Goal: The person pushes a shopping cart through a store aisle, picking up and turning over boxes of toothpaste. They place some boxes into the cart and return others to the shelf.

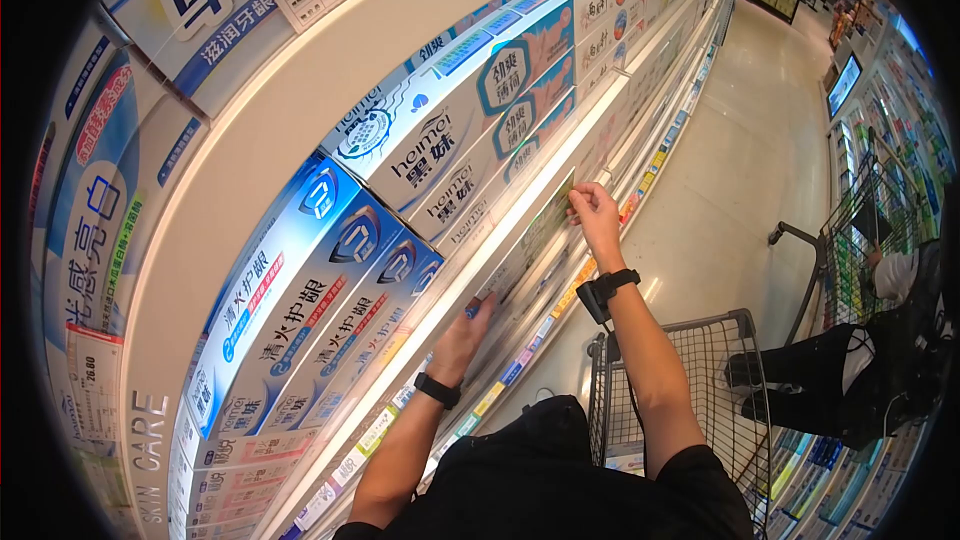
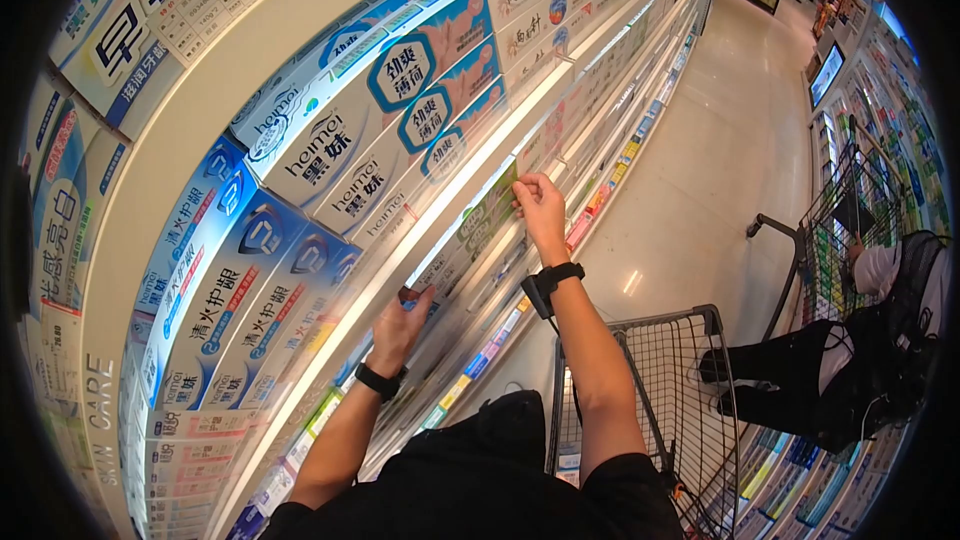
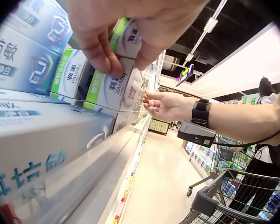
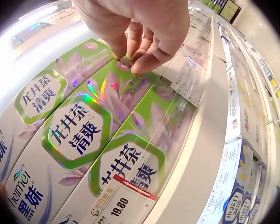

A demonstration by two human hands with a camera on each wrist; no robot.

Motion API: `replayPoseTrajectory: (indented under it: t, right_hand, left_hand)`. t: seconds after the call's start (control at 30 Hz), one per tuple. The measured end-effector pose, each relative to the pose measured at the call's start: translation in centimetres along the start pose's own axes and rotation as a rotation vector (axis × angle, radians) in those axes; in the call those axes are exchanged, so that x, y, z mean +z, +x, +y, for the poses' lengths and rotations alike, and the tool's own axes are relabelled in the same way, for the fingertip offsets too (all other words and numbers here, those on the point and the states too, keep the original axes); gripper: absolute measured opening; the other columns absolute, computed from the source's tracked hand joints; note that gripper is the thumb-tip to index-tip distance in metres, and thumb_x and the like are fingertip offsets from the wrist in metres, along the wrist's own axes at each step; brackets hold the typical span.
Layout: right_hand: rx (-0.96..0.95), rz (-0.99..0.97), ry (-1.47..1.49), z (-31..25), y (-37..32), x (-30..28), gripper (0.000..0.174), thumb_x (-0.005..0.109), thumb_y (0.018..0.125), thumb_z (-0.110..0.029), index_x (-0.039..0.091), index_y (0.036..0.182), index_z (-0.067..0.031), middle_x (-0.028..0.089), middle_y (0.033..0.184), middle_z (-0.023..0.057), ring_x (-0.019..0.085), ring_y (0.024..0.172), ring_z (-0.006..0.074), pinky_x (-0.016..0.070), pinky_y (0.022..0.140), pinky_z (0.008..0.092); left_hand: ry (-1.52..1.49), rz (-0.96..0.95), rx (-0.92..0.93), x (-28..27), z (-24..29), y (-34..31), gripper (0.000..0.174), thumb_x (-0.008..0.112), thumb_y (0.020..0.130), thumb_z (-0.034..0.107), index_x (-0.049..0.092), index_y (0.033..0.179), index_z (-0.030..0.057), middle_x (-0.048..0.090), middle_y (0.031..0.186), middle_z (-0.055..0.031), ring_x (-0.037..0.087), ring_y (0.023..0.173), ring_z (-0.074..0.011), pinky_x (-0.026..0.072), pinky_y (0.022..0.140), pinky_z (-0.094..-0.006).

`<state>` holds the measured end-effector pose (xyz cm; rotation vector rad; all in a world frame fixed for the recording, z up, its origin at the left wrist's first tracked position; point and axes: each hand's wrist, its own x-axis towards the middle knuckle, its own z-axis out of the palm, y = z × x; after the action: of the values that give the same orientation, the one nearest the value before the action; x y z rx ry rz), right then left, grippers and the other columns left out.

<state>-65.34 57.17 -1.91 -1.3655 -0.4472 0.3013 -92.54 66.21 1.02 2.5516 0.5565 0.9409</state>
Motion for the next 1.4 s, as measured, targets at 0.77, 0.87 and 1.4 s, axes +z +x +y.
replayPoseTrajectory:
  t: [0.77,0.87,1.4]
  right_hand:
    - [0.041,-0.043,0.059,0.4,1.1,-0.5,0.017,0.061,0.092,-0.018,0.062,0.093,-0.0012,0.062,0.075,0.0019,0.059,0.063,0.0077,0.0457,0.051,0.0200]
    - [0.046,-0.044,0.067,0.3,1.0,-0.6,0.018,0.062,0.091,-0.019,0.062,0.093,-0.0012,0.062,0.076,0.0020,0.060,0.063,0.0081,0.0460,0.051,0.0205]
    - [0.053,-0.012,0.046,0.8,-0.3,-2.7,0.019,0.063,0.090,-0.021,0.062,0.093,-0.0017,0.062,0.077,0.0032,0.060,0.066,0.0087,0.0470,0.054,0.0206]
  left_hand:
    - [-0.121,-0.067,-0.105,-0.7,1.1,1.0,0.033,0.073,0.080,0.022,0.060,0.101,-0.0008,0.066,0.074,-0.0108,0.063,0.066,-0.0212,0.0503,0.062,-0.0326]
    - [-0.075,-0.047,-0.031,-0.5,0.6,0.8,0.033,0.073,0.080,0.022,0.061,0.100,-0.0011,0.066,0.075,-0.0107,0.064,0.066,-0.0215,0.0502,0.063,-0.0328]
    - [-0.176,-0.136,-0.200,-0.5,0.6,1.0,0.033,0.072,0.081,0.023,0.061,0.103,0.0007,0.065,0.077,-0.0093,0.063,0.069,-0.0183,0.0489,0.063,-0.0305]
